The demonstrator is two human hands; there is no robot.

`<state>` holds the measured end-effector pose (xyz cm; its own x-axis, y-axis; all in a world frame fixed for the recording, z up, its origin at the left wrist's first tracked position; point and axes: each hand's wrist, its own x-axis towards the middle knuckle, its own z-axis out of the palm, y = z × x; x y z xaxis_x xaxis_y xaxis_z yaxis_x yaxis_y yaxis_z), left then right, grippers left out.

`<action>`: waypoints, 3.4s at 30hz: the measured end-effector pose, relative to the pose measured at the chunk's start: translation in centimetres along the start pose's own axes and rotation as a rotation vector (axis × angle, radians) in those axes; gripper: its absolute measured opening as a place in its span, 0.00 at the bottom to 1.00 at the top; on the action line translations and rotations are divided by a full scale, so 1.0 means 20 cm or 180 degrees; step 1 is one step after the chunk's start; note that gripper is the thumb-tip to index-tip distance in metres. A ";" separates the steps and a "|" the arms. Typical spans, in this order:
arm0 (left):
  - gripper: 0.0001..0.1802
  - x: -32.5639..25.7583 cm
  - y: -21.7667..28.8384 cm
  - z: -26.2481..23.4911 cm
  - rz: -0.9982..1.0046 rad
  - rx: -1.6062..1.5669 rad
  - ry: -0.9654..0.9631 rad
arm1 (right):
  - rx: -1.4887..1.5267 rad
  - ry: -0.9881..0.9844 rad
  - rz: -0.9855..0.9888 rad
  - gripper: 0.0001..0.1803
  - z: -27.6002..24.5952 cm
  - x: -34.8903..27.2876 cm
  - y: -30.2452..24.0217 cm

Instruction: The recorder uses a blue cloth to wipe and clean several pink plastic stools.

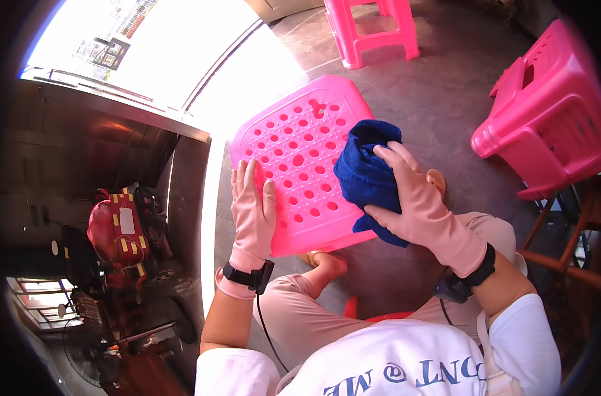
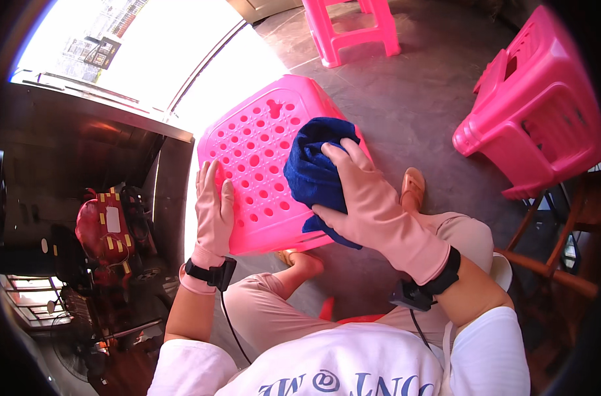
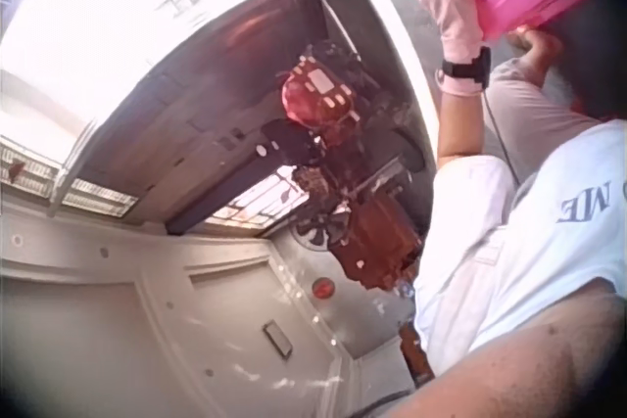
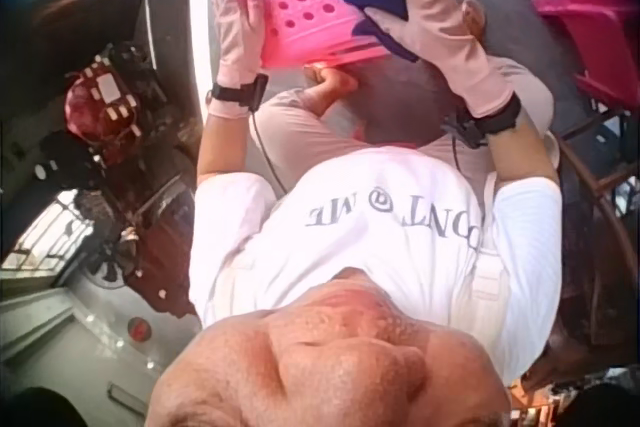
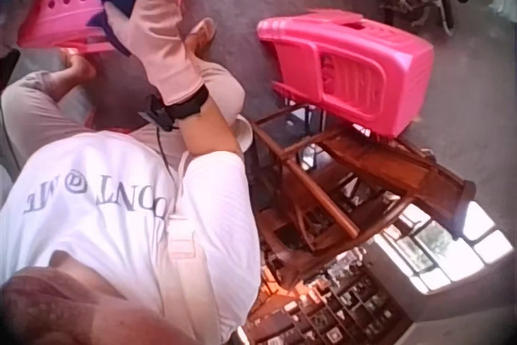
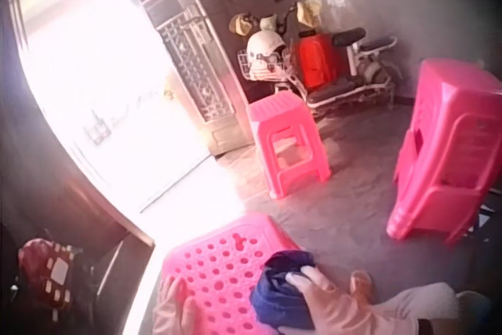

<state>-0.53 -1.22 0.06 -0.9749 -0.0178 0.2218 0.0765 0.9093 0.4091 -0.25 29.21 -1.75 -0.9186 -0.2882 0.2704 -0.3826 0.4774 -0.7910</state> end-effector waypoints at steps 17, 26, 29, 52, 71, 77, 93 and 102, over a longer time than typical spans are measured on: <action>0.37 -0.02 0.09 -0.01 -0.0400 -0.2460 -0.0045 | -0.0411 -0.1192 -0.1663 0.34 0.15 0.11 -0.19; 0.32 0.01 0.05 0.02 -0.0133 -0.1503 -0.0099 | -0.0893 -0.0671 -0.0826 0.40 0.21 0.52 -0.16; 0.30 -0.01 -0.02 0.03 -0.0031 -0.0803 0.0060 | -0.0469 -0.1133 -0.1286 0.37 0.24 0.33 -0.19; 0.29 0.01 0.04 0.01 0.0115 0.0303 -0.0161 | 0.3554 -0.0511 0.0972 0.53 -0.06 -0.02 0.34; 0.29 0.02 0.05 -0.01 0.0161 0.0745 -0.0381 | 0.1423 -0.0027 0.1906 0.49 0.05 0.20 0.44; 0.30 0.04 0.04 0.02 0.0228 0.0600 -0.0419 | 0.1853 0.0622 0.2036 0.35 0.23 0.78 0.75; 0.28 0.07 0.03 0.03 0.0330 0.0732 -0.0299 | 0.1037 -0.0168 0.1812 0.43 0.15 0.61 0.65; 0.28 0.06 0.01 0.03 0.0421 0.0681 -0.0222 | 0.0514 -0.0318 0.1922 0.48 0.06 -0.15 0.52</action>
<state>-1.75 -0.77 -0.17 -0.9720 0.1291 0.1965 0.1656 0.9692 0.1824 -1.35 34.08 -11.52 -0.9513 -0.0870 -0.2958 0.2272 0.4509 -0.8632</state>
